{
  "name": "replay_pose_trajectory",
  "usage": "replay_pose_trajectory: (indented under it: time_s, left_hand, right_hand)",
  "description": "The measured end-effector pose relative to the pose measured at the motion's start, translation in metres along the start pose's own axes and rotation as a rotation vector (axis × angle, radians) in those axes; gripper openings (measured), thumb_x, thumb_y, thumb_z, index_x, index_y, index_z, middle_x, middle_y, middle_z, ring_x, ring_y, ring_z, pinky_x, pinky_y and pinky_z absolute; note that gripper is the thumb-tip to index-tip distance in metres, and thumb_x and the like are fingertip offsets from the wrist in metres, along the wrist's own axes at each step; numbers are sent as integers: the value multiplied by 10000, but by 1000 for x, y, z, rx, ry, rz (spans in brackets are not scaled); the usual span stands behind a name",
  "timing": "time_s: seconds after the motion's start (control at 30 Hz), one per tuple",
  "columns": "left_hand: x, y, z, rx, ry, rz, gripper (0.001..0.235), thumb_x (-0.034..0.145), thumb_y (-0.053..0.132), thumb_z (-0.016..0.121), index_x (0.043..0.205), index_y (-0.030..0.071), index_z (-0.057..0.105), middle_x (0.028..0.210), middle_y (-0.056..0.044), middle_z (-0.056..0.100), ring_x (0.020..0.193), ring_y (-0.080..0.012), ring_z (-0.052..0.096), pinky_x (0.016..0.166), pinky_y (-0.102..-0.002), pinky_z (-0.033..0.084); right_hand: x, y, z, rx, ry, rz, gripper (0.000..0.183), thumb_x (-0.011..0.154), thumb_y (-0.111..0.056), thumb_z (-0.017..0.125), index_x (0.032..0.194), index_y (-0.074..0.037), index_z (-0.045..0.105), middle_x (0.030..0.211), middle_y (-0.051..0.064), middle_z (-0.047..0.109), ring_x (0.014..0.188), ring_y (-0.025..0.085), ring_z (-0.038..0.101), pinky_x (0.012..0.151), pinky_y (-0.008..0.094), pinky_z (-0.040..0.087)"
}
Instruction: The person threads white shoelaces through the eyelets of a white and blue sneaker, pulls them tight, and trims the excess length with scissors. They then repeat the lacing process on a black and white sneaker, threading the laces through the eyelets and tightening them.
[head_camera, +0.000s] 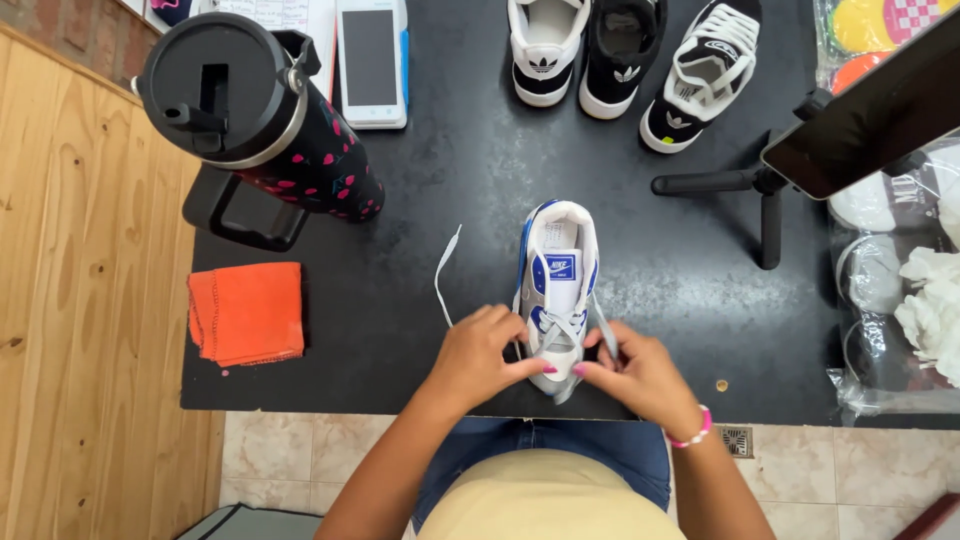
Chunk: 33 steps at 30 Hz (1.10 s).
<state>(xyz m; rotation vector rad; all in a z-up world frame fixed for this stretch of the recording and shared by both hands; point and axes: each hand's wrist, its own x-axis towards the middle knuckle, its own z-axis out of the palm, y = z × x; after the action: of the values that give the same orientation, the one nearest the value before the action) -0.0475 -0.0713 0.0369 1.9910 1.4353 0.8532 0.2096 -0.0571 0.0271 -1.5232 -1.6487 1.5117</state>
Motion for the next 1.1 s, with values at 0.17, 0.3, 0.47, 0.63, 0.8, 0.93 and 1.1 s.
replay_pose_trajectory:
  time_s: [0.17,0.3,0.47,0.63,0.8,0.93,1.1]
  left_hand:
    - [0,11,-4,-249,-166,-55,207,844,228,796,784,112,636,740,-71,620,778,-309,663,705,-417,543]
    - [5,32,-27,-709,-270,-136,112,947,138,693,848,89,677,704,-59,667,729,-199,647,723,-370,539]
    - [6,61,-69,-928,-406,-60,168,1035,219,594,918,127,670,609,29,626,580,-82,565,642,-242,486]
    - [-15,60,-91,-1075,-320,97,234,1021,291,638,1090,79,708,795,22,646,634,-96,524,633,-244,431]
    - [-26,48,-97,-1303,-69,267,529,1036,575,680,1122,53,659,631,4,521,565,-130,503,699,-300,470]
    - [-29,39,-92,-1314,-11,251,547,1026,614,660,1058,67,677,642,12,526,583,-115,514,674,-286,460]
    - [-21,38,-80,-617,20,24,85,952,131,711,1025,127,755,730,11,613,663,-101,564,675,-251,476]
  right_hand:
    - [-3,-21,10,-240,31,-134,146,755,-182,853,755,-113,724,601,75,666,529,254,642,568,348,528]
    - [-5,-41,2,-214,90,-401,103,794,-178,796,716,-148,736,1094,34,715,667,226,647,652,347,535]
    - [7,-87,0,29,-275,-491,117,843,-166,766,744,-104,768,1116,73,736,612,135,604,583,282,497]
    - [43,-101,-22,333,-550,-391,117,922,-155,735,950,-64,802,963,65,709,808,137,655,723,254,527]
    - [103,-102,-45,695,-260,-380,520,947,-372,740,1285,13,647,1139,43,689,869,86,619,846,252,517]
    - [135,-129,-53,632,-168,-373,513,1011,-279,626,1467,-52,560,1278,39,648,993,84,620,948,241,528]
    - [164,-139,-52,214,-1,-307,316,1011,-194,570,1293,-77,649,1283,85,654,1085,143,644,1026,303,560]
